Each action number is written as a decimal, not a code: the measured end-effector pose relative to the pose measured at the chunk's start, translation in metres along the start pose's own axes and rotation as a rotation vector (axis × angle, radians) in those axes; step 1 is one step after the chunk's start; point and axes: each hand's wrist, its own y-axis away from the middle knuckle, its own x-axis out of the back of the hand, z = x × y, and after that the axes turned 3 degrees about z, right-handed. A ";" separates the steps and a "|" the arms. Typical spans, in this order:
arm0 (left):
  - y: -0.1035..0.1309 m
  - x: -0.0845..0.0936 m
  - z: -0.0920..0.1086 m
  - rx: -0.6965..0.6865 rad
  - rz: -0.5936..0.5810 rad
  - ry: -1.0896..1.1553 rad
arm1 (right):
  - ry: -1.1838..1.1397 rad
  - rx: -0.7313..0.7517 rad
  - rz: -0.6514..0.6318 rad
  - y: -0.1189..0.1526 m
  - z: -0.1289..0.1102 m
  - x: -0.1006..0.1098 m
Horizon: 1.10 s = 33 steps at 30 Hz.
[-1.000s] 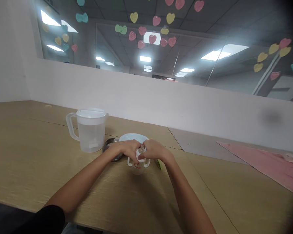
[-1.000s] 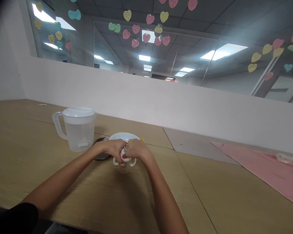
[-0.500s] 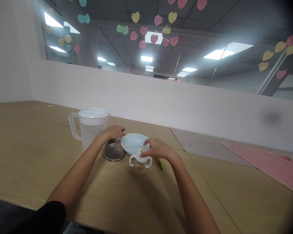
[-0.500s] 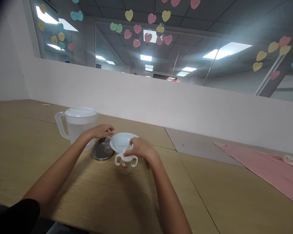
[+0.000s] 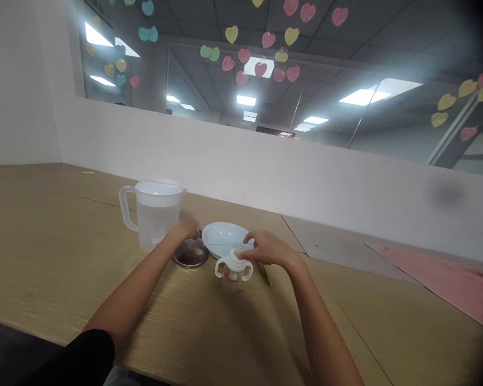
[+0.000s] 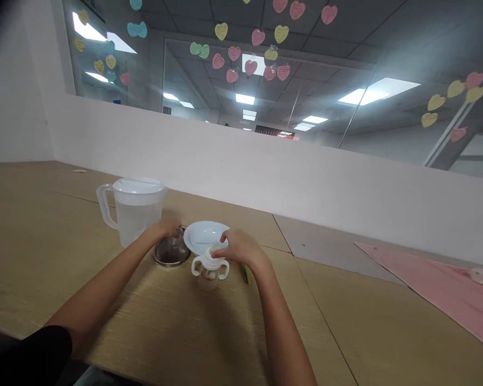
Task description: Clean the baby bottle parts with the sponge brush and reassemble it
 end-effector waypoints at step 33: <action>0.049 0.046 0.072 -0.621 -0.033 0.521 | -0.069 0.234 0.014 -0.008 0.002 -0.005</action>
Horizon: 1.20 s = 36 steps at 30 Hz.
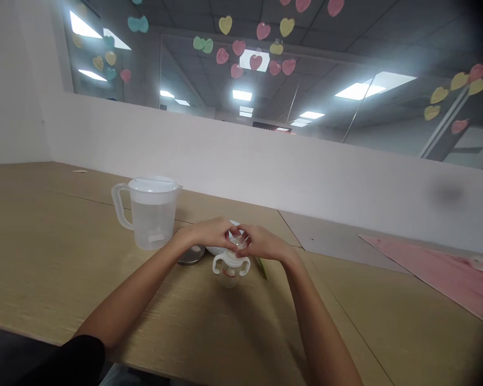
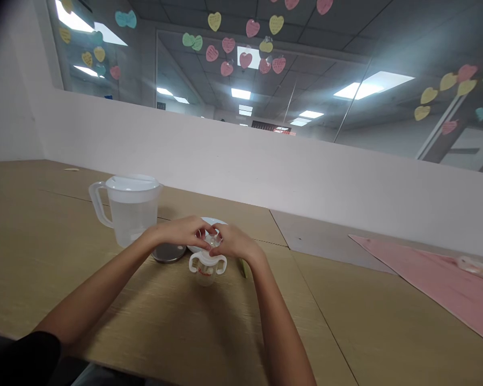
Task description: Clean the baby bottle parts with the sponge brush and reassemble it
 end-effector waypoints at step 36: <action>0.012 -0.099 -0.041 -0.015 0.513 0.458 | -0.379 -0.114 0.208 0.017 0.019 -0.035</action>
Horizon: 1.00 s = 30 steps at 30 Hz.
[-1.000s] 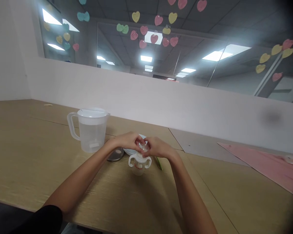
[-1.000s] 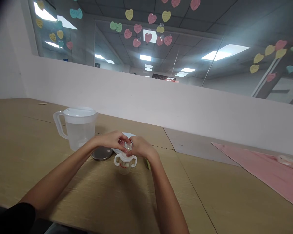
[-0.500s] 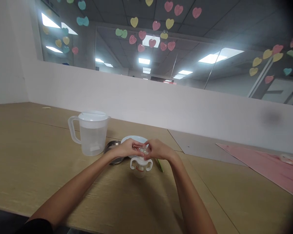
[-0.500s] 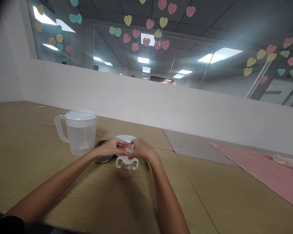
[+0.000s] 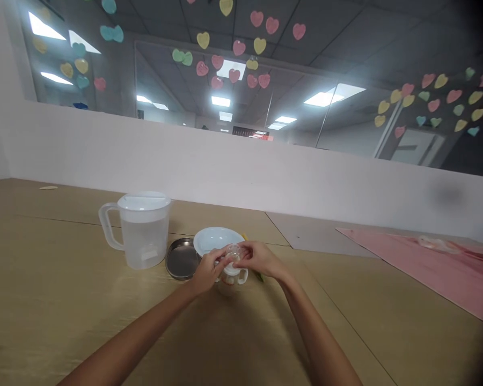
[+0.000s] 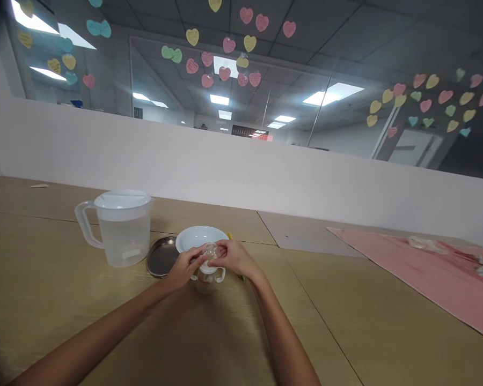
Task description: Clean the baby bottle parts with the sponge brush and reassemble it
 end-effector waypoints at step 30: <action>0.034 -0.020 -0.010 -0.118 0.141 -0.357 | 0.018 0.301 0.505 0.014 0.051 -0.070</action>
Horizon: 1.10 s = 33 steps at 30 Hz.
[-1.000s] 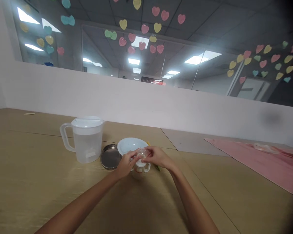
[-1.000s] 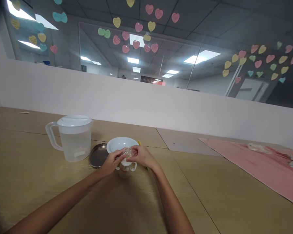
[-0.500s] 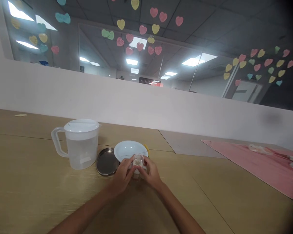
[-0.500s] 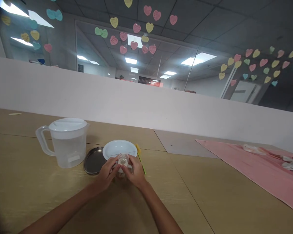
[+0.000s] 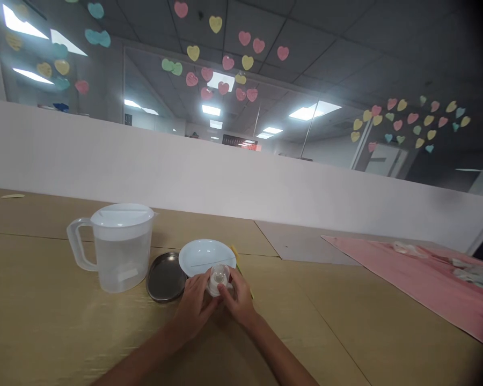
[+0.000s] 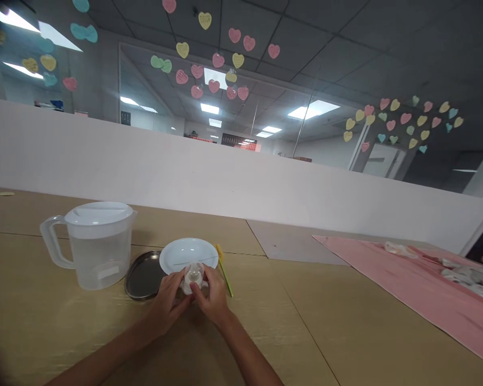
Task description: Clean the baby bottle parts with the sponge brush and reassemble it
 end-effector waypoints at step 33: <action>-0.001 0.000 -0.013 -0.011 -0.071 0.105 | -0.223 -0.236 0.119 -0.008 -0.007 -0.006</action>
